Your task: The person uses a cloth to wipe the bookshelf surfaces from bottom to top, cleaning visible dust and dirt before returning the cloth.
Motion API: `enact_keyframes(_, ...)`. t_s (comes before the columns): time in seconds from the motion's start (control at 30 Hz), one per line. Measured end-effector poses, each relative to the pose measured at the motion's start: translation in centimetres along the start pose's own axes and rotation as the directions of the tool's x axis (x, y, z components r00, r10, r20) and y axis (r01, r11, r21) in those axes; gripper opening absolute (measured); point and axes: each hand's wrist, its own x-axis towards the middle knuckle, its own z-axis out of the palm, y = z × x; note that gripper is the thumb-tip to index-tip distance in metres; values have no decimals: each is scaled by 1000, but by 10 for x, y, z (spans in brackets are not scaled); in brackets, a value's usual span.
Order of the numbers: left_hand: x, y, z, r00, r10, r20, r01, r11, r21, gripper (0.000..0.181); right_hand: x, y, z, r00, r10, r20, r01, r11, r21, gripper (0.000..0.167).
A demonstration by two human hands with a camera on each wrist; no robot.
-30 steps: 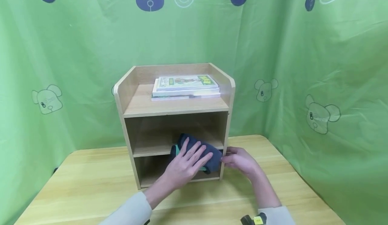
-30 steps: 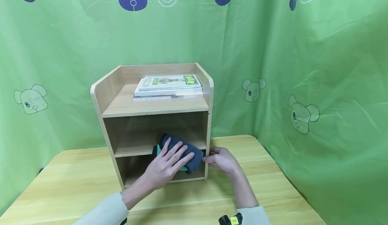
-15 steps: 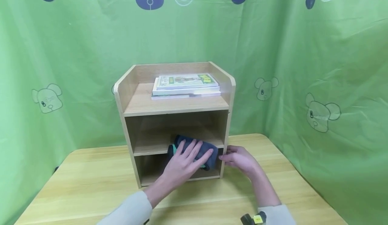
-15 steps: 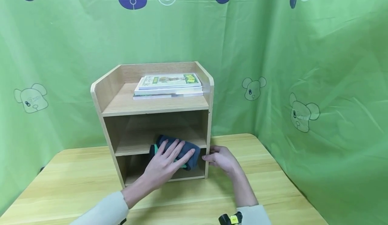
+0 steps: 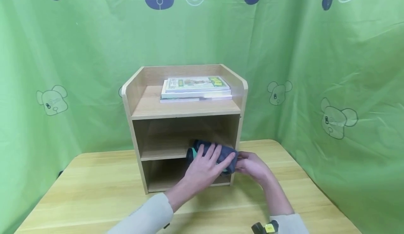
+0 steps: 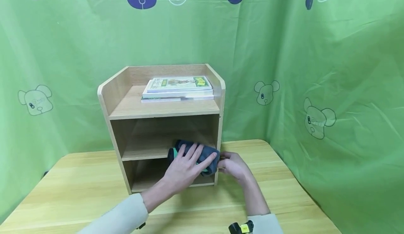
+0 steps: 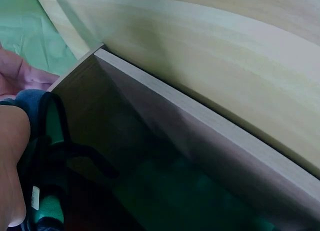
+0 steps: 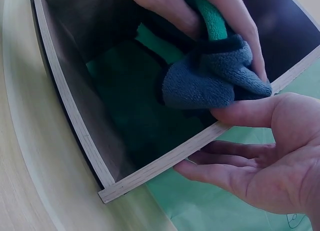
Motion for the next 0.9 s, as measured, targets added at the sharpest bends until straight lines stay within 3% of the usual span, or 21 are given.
enact_keyframes(0.2, -12, -11, -5, 996, 47, 75, -45, 999, -25, 68, 0, 0, 1, 1000, 13, -8, -14, 1000, -24, 62)
enact_keyframes(0.37, -32, -28, -6, 998, 57, 32, -55, 997, -57, 82, 1, 0, -1, 999, 26, -21, -27, 1000, -16, 64)
enact_keyframes(0.5, -55, -47, -8, 998, 53, -18, -54, 996, -77, 87, 1, -1, -1, 999, 38, -23, -39, 999, -19, 69)
enact_keyframes(0.6, -76, -62, -10, 997, 53, -53, -57, 996, -69, 79, 1, -1, -1, 999, 39, -22, -39, 999, -23, 71)
enact_keyframes(0.8, -117, -86, -18, 997, 14, -78, -21, 996, -85, 58, 0, 1, -1, 999, 31, -19, -31, 999, -26, 71)
enact_keyframes(0.9, -129, -90, -20, 998, -15, -69, 8, 995, -97, 57, 0, 0, -1, 999, 33, -20, -34, 999, -24, 73)
